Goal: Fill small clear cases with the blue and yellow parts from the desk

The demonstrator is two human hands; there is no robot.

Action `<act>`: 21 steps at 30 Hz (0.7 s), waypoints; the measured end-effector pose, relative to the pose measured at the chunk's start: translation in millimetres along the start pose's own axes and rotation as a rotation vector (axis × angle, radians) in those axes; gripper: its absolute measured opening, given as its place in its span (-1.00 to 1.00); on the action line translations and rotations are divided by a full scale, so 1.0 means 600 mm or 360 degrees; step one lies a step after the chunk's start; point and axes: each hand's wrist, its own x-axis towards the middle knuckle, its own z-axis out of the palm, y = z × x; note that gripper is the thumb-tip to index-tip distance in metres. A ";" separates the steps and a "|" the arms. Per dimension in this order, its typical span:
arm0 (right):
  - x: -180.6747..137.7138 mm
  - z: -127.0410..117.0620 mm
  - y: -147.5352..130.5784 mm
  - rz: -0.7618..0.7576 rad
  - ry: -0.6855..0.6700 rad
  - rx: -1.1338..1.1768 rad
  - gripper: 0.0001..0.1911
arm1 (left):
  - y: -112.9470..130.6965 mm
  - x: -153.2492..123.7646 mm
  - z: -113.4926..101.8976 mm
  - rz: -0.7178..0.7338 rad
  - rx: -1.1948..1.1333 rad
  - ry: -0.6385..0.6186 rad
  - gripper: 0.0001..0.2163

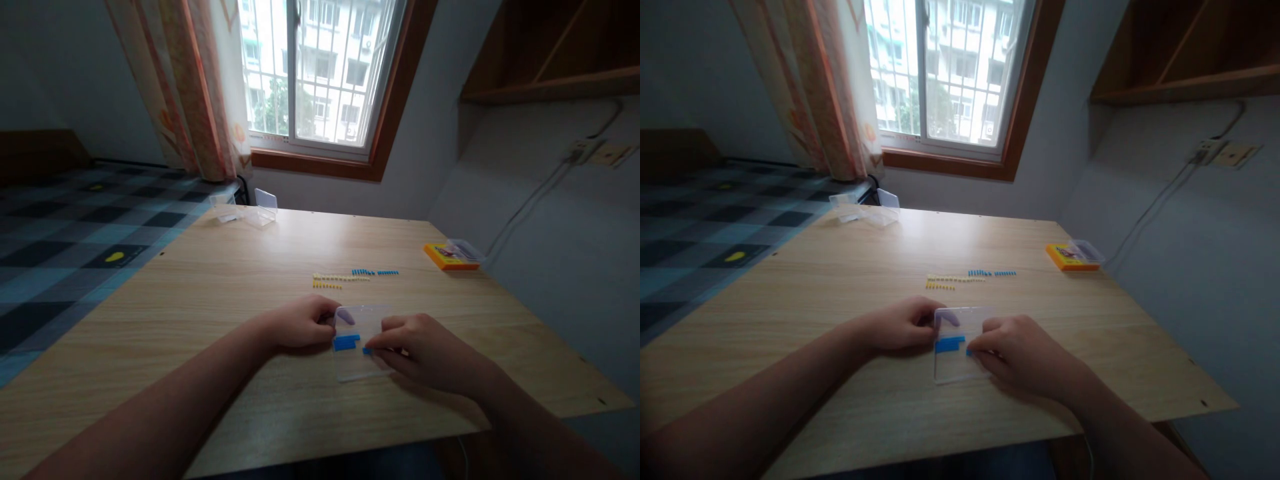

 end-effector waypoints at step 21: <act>0.008 0.012 -0.003 0.0035 0.0006 -0.0130 -0.78 | -0.001 0.001 0.001 -0.0032 0.0047 0.0015 -0.88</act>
